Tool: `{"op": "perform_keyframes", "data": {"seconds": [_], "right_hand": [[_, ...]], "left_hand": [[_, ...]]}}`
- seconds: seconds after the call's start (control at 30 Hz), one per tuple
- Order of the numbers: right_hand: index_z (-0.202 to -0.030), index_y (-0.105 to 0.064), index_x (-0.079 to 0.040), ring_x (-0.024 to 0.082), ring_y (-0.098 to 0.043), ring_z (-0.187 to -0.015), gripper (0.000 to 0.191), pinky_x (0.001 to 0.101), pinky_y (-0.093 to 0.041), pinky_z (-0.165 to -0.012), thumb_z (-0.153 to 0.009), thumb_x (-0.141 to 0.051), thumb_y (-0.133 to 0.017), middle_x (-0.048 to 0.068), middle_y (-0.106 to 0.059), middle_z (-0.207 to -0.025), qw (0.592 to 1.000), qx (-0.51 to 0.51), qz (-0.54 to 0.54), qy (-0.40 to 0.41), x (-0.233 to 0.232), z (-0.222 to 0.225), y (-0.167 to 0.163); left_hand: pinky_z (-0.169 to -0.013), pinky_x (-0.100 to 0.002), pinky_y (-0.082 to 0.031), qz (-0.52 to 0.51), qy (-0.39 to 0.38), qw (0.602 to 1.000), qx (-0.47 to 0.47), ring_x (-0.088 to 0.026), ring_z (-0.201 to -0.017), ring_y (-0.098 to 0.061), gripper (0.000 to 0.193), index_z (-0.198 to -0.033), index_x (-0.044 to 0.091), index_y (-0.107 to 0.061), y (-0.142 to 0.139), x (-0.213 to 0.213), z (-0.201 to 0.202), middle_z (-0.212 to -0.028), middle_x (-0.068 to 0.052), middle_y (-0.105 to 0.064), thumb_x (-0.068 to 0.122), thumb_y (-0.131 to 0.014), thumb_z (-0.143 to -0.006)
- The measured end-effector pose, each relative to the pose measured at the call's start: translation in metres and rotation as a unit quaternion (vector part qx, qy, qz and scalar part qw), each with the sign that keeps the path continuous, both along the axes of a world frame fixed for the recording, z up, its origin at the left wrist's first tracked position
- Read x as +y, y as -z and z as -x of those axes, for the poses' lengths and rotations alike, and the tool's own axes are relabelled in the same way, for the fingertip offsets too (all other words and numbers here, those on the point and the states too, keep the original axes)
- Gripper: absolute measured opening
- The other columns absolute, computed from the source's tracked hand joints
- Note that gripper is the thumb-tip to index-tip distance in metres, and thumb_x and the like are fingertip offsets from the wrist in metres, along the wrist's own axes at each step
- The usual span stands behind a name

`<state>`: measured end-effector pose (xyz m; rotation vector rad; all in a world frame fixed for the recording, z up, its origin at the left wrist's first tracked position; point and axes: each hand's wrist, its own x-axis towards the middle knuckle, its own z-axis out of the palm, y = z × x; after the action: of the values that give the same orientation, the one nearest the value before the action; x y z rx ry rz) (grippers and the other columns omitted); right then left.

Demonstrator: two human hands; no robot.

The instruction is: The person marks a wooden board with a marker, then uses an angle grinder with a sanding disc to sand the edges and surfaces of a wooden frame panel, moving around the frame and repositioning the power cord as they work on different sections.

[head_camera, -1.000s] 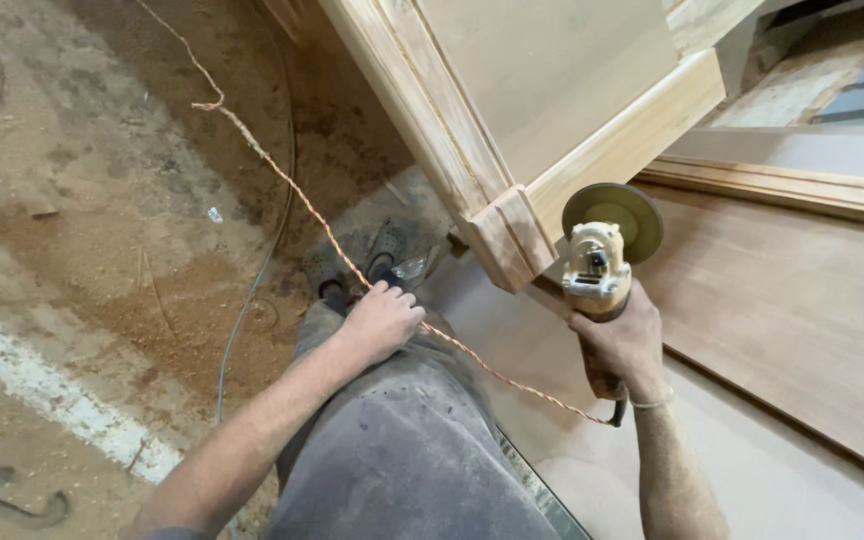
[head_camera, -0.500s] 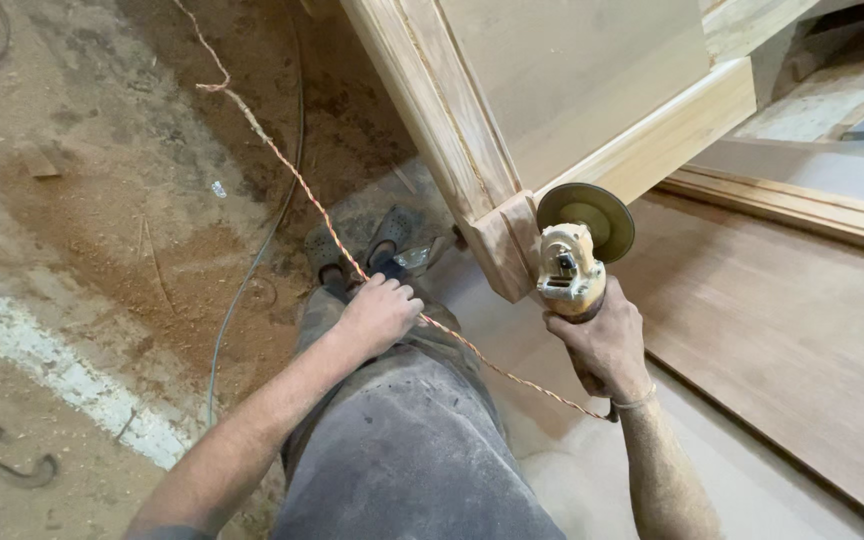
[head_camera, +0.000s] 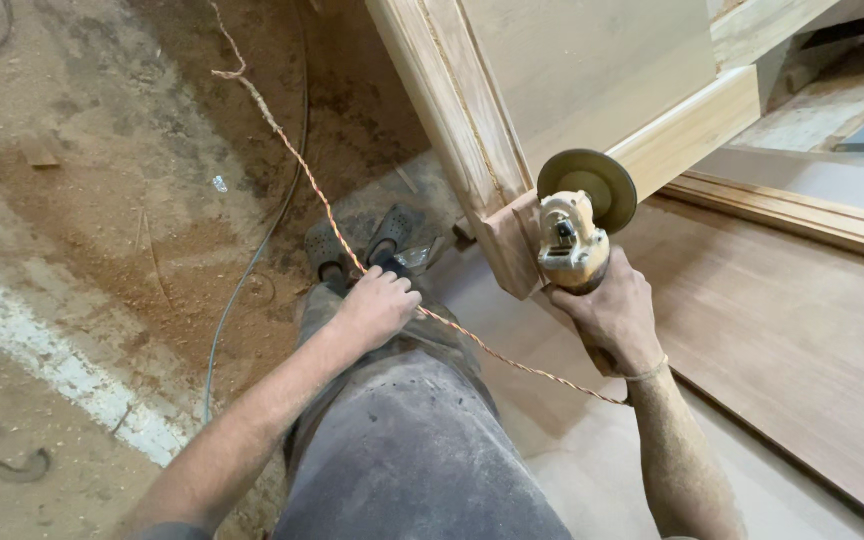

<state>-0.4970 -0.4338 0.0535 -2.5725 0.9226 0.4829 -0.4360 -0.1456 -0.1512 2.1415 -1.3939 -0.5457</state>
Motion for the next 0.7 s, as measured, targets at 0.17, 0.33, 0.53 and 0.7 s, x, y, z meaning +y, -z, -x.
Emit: {"op": "perform_keyframes", "data": {"seconds": [0.17,0.33,0.53,0.7], "right_hand": [[-0.118,-0.059,0.0,0.041,-0.071,-0.099,0.069,0.0488,-0.055,-0.085,-0.065,-0.035,-0.087,0.024,-0.073,-0.101,0.999,0.022,0.007,0.025,0.001,0.041,-0.008],[-0.118,-0.058,0.0,0.041,-0.071,-0.098,0.071,0.0482,-0.055,-0.086,-0.065,-0.036,-0.086,0.024,-0.073,-0.101,0.998,0.036,0.007,0.058,0.003,0.087,-0.016],[-0.12,-0.06,0.0,0.037,-0.071,-0.1,0.069,0.0459,-0.055,-0.085,-0.064,-0.031,-0.086,0.022,-0.073,-0.105,0.992,0.033,-0.014,0.125,0.013,0.115,-0.022],[-0.115,-0.066,-0.001,0.025,-0.074,-0.092,0.058,0.0392,-0.057,-0.083,-0.065,-0.021,-0.087,0.014,-0.076,-0.101,0.974,-0.03,-0.05,0.217,0.011,0.14,-0.029]], "left_hand": [[-0.079,-0.042,-0.044,-0.002,0.039,0.999,-0.006,-0.024,-0.086,-0.064,0.016,-0.08,0.017,-0.066,-0.002,-0.007,0.009,-0.082,-0.004,-0.064,0.03,-0.066,-0.089],[-0.079,-0.042,-0.045,0.006,0.087,0.996,-0.019,-0.024,-0.088,-0.065,0.016,-0.082,0.016,-0.068,-0.007,-0.021,0.021,-0.084,-0.004,-0.066,0.031,-0.067,-0.087],[-0.08,-0.044,-0.045,-0.017,0.128,0.992,0.009,-0.026,-0.089,-0.065,0.022,-0.082,0.015,-0.069,0.004,-0.03,0.027,-0.085,-0.006,-0.066,0.036,-0.068,-0.088],[-0.083,-0.046,-0.046,-0.064,0.148,0.987,0.009,-0.029,-0.094,-0.066,0.021,-0.086,0.015,-0.07,0.031,-0.037,0.02,-0.09,-0.008,-0.068,0.035,-0.069,-0.09]]}}
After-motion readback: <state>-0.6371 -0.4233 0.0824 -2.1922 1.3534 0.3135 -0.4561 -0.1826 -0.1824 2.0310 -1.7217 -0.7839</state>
